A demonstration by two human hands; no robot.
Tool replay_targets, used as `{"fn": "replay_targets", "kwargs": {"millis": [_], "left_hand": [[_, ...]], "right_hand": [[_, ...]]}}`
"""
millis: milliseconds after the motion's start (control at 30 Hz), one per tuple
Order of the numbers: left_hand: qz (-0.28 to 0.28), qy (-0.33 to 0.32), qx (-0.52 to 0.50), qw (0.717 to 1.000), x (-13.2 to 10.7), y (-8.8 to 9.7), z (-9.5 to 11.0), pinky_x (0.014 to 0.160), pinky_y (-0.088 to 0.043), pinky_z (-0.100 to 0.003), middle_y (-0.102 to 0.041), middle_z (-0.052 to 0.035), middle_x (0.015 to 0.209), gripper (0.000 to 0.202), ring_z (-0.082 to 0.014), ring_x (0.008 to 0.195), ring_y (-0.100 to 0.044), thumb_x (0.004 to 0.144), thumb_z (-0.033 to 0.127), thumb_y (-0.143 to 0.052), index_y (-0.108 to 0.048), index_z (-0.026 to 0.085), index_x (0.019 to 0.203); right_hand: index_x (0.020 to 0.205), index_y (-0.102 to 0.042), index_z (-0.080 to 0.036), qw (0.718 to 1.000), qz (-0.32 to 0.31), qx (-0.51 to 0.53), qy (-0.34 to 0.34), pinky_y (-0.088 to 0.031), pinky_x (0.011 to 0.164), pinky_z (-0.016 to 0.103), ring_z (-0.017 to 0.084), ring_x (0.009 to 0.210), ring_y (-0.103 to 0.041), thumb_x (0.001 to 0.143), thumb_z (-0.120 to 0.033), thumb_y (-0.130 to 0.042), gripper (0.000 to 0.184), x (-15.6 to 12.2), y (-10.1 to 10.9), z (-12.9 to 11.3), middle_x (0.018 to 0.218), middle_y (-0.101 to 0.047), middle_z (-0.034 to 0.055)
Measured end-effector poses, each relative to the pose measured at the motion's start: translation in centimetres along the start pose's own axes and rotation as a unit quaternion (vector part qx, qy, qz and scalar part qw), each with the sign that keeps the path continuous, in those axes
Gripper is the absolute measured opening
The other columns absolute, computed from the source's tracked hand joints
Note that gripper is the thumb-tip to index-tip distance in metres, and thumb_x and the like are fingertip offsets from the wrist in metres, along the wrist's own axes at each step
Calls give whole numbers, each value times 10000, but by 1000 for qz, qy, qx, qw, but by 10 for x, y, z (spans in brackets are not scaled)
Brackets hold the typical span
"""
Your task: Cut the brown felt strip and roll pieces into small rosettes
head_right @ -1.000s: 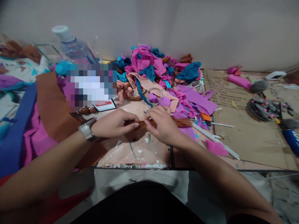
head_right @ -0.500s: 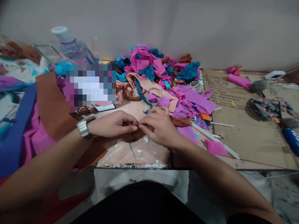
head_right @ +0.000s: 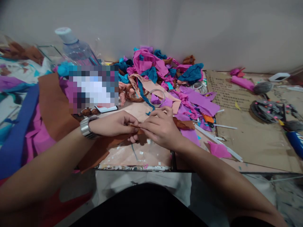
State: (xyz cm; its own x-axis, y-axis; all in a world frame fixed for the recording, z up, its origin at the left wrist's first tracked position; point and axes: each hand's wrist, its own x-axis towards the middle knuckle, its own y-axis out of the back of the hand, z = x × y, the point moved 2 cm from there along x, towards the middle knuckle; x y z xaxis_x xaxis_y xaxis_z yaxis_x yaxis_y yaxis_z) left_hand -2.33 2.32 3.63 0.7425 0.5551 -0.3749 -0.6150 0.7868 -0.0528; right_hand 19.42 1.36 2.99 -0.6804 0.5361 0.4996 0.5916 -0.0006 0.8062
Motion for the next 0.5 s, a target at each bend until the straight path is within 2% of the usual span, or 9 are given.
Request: {"fn": "replay_targets", "kwargs": {"millis": [133, 233, 333, 433, 500], "left_hand": [[-4, 1, -28, 1000, 1, 1, -2, 790, -630, -316, -799, -134, 892, 252, -174, 729, -768, 892, 353, -737, -690, 106, 870], [-11, -17, 2, 1000, -1, 2, 1, 819, -617, -309, -799, -137, 971, 246, -183, 796, -770, 933, 351, -679, -725, 109, 938], [-5, -59, 106, 993, -6, 6, 9, 836, -577, -270, -794, -96, 988, 288, -179, 860, -748, 982, 356, -591, -761, 125, 1011], [45, -90, 242, 965, -11, 11, 16, 729, -507, -216, -771, -41, 886, 310, -143, 765, -678, 984, 358, -566, -780, 138, 1031], [68, -101, 295, 948, -13, 12, 19, 670, -456, -200, -750, -22, 841, 302, -125, 717, -631, 975, 354, -572, -781, 146, 1045]], "right_hand": [[1122, -727, -263, 998, 18, -19, 50, -417, 932, 469, 225, 1002, -657, 957, -207, -681, 180, -2, 1, -2, 1019, -811, -10], [1099, -731, -263, 997, 28, -38, 56, -393, 955, 484, 217, 964, -672, 943, -199, -695, 172, -1, 2, -3, 996, -813, -11], [1067, -745, -267, 998, 42, -27, 26, -383, 960, 491, 211, 912, -682, 938, -196, -689, 158, 1, 3, -2, 955, -809, -2], [1060, -754, -266, 999, 40, 12, -8, -421, 898, 456, 206, 863, -683, 932, -189, -671, 171, 2, 3, 1, 928, -802, 16], [1047, -756, -258, 999, 34, 35, -20, -438, 867, 435, 207, 858, -682, 928, -194, -671, 160, 1, 3, 1, 923, -800, 23]]}}
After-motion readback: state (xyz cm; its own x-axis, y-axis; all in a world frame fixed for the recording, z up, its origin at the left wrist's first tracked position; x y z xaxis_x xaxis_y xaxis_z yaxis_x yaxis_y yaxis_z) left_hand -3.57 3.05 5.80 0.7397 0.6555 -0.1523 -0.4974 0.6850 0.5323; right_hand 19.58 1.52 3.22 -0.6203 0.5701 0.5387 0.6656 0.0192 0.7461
